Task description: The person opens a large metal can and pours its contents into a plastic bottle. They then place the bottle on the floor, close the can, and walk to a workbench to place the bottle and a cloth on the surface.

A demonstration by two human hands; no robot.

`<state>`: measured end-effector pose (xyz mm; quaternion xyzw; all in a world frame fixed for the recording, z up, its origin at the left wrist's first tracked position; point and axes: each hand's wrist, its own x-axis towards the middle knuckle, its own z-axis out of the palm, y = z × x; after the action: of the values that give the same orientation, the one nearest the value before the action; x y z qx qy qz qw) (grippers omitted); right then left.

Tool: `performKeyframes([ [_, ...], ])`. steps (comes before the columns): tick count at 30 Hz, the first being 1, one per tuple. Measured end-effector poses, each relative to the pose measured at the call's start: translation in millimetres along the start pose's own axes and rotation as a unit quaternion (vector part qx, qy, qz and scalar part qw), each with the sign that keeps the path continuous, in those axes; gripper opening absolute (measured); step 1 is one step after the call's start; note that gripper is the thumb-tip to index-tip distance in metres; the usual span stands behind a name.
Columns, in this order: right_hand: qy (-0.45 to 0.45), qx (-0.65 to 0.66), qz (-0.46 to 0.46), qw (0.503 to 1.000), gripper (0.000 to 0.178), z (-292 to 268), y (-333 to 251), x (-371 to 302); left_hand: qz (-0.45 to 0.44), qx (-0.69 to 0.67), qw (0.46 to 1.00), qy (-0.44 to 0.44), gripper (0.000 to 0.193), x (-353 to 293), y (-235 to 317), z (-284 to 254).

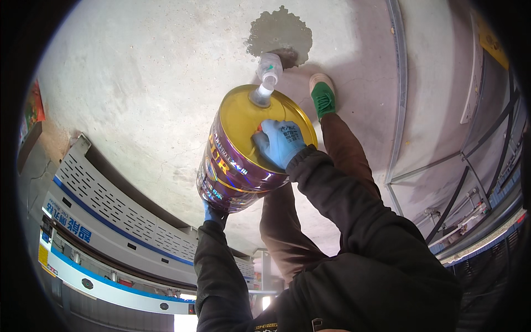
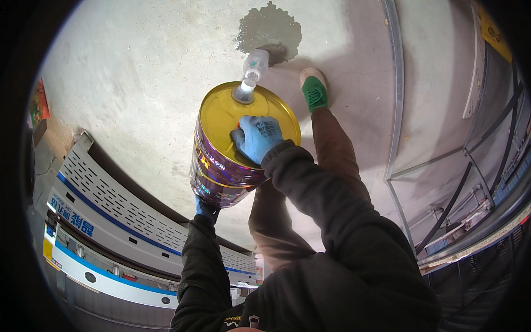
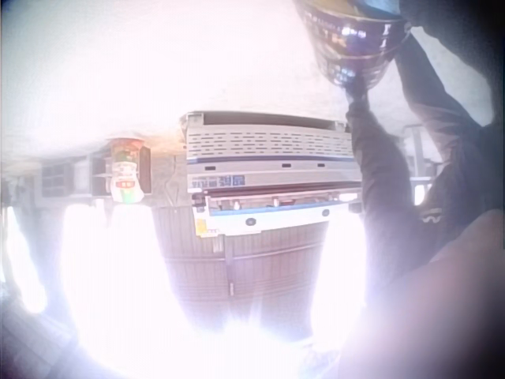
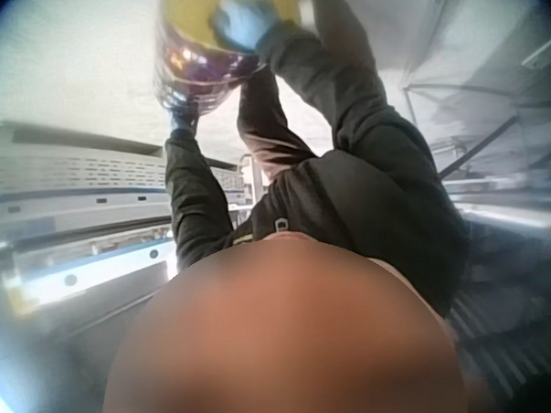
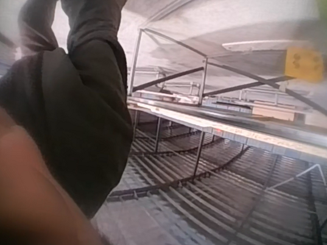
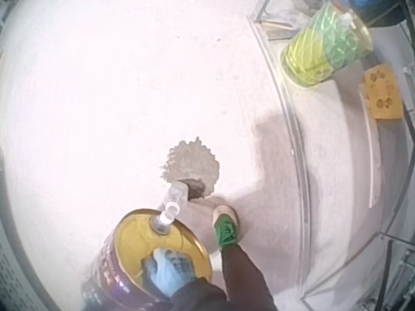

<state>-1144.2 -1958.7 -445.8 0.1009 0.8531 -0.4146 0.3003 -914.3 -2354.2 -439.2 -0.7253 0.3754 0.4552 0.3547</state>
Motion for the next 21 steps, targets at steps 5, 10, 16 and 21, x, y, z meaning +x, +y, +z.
performKeyframes([
  [5,-0.006,0.009,0.011,1.000,0.026,-0.2,-0.1,-0.5,-0.011,-0.008,1.000,0.018,0.081,-2.5,0.2,-0.5],
  [10,-0.007,0.013,0.005,1.000,0.027,-1.6,-1.1,0.1,-0.006,0.023,1.000,0.014,0.079,-3.7,-0.6,1.0],
  [16,-0.014,0.002,0.001,1.000,0.029,-0.2,0.0,1.2,-0.005,0.013,1.000,0.007,0.078,-0.5,-3.6,-2.8],
  [21,-0.010,-0.004,0.002,1.000,0.029,0.3,-0.7,1.2,-0.001,0.002,1.000,0.002,0.080,3.2,-4.3,-5.3],
])
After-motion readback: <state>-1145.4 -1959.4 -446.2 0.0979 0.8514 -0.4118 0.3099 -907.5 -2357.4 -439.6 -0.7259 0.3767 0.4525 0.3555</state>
